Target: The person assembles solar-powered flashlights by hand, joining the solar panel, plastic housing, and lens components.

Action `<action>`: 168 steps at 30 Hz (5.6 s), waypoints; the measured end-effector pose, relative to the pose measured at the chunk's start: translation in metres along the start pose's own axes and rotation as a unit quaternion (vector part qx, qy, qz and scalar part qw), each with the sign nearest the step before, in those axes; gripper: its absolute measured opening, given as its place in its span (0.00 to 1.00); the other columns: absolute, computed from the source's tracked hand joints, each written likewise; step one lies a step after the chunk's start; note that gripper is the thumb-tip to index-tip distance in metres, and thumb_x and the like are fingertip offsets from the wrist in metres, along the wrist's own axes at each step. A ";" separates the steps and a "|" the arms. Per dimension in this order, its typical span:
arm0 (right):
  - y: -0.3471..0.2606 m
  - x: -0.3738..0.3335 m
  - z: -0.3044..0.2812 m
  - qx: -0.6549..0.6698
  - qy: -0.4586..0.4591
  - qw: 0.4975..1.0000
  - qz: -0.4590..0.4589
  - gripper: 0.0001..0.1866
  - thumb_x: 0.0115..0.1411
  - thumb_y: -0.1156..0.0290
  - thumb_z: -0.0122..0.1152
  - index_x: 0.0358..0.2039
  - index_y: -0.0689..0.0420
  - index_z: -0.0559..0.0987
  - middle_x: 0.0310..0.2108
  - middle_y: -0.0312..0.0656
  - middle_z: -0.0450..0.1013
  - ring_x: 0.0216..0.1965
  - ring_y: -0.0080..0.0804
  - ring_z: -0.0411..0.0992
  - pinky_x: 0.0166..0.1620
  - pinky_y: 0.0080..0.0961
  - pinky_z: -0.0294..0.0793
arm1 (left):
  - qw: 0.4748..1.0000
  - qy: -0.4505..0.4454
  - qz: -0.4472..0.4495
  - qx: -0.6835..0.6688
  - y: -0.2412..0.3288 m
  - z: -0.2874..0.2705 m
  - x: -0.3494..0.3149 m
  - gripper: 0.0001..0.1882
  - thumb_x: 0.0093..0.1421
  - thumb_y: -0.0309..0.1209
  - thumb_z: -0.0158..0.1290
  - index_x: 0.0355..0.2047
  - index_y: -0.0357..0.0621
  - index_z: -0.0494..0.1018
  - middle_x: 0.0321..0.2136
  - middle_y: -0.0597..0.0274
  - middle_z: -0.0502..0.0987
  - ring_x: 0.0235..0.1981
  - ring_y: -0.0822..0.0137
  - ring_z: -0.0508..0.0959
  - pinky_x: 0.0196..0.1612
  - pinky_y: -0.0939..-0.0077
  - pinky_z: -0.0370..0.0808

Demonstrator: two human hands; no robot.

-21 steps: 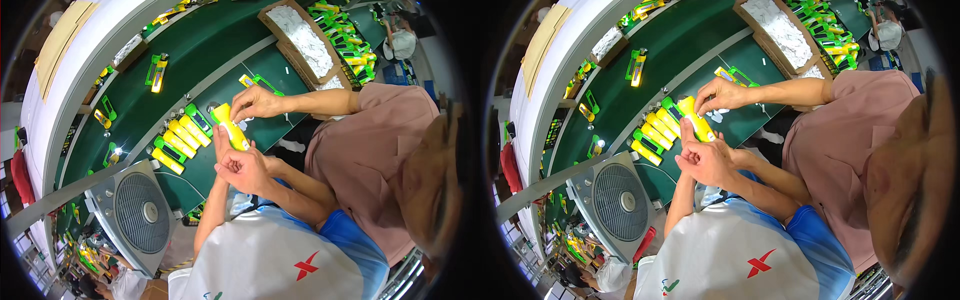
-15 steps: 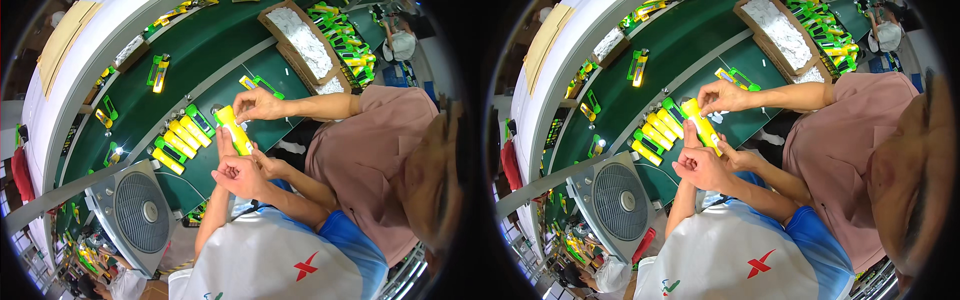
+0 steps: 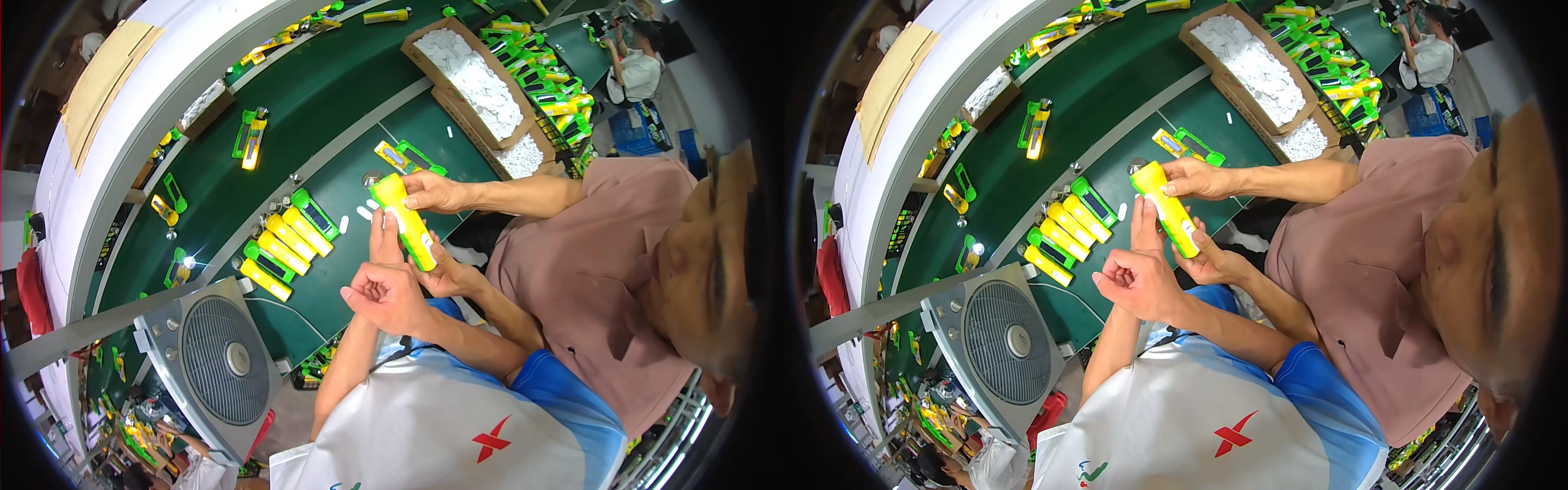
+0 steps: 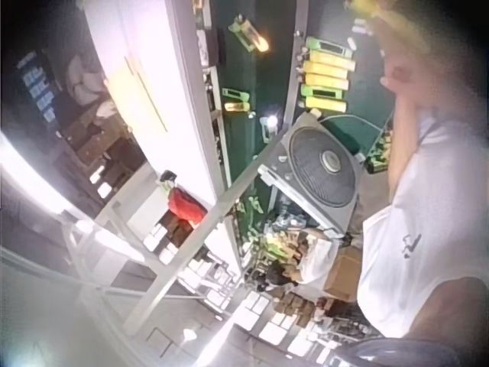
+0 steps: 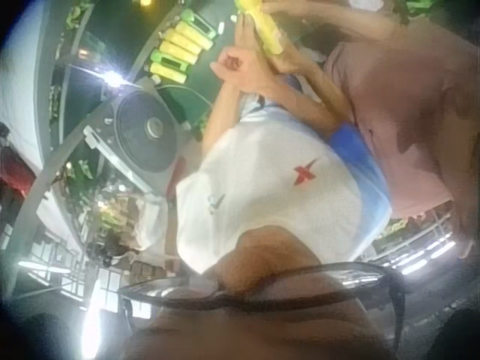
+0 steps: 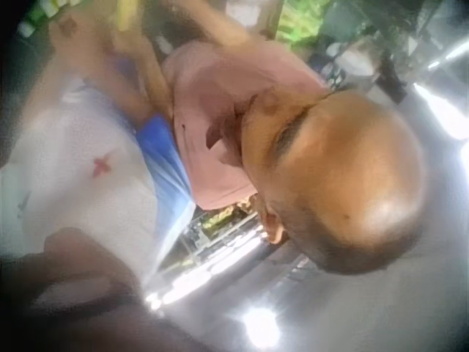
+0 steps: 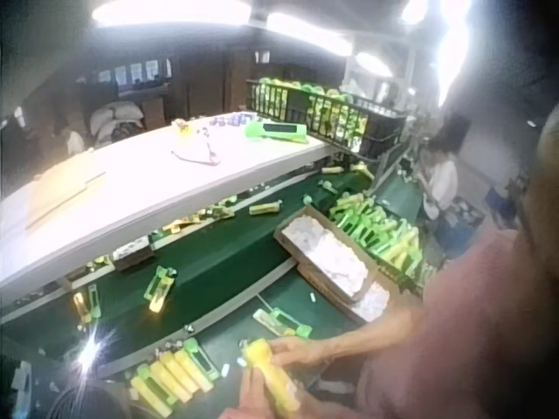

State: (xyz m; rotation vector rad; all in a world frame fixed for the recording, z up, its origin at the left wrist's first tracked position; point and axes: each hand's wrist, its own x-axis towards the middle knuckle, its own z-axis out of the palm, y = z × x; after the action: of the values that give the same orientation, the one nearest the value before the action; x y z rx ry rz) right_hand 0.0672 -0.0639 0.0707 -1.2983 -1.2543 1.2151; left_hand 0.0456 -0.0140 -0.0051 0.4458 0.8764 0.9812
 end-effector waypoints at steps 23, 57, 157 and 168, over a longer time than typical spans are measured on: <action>0.258 0.020 0.014 -0.252 -0.194 0.903 0.288 0.20 0.57 0.55 0.67 0.26 0.62 0.83 0.23 0.45 0.79 0.23 0.35 0.77 0.31 0.34 0.75 | 0.841 0.335 -0.070 0.420 -0.160 -0.334 -0.102 0.10 0.67 0.30 0.52 0.42 0.38 0.78 0.28 0.53 0.83 0.29 0.64 0.82 0.35 0.68 0.78; 0.295 0.501 0.166 -0.619 -0.376 0.598 -0.345 0.26 0.71 0.64 0.43 0.69 0.45 0.64 0.72 0.39 0.56 0.74 0.39 0.51 0.73 0.41 0.53 | 0.549 0.028 0.151 0.821 -0.195 -0.363 -0.106 0.38 0.53 0.52 0.61 0.64 0.54 0.70 0.68 0.41 0.59 0.68 0.37 0.58 0.68 0.34 0.52; 0.358 -0.027 -0.010 -0.169 -0.053 0.969 -0.174 0.09 0.54 0.81 0.66 0.38 0.60 0.82 0.23 0.42 0.74 0.24 0.39 0.75 0.30 0.31 0.75 | 0.787 0.005 0.233 0.572 -0.151 -0.249 0.046 0.06 0.62 0.24 0.54 0.39 0.37 0.78 0.28 0.49 0.77 0.26 0.49 0.78 0.31 0.59 0.74; 0.349 -0.035 -0.010 -0.170 -0.058 0.971 -0.159 0.08 0.57 0.79 0.65 0.39 0.58 0.83 0.23 0.41 0.75 0.25 0.37 0.76 0.30 0.30 0.75 | 0.782 0.028 0.279 0.556 -0.148 -0.256 0.059 0.05 0.62 0.25 0.55 0.37 0.38 0.79 0.28 0.50 0.80 0.25 0.52 0.80 0.28 0.63 0.75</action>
State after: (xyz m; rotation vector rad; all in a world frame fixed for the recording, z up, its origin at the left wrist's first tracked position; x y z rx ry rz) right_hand 0.1051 -0.1153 -0.2743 -1.2155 -1.7392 0.8816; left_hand -0.0665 -0.0510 -0.2823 1.7825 1.3782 0.9052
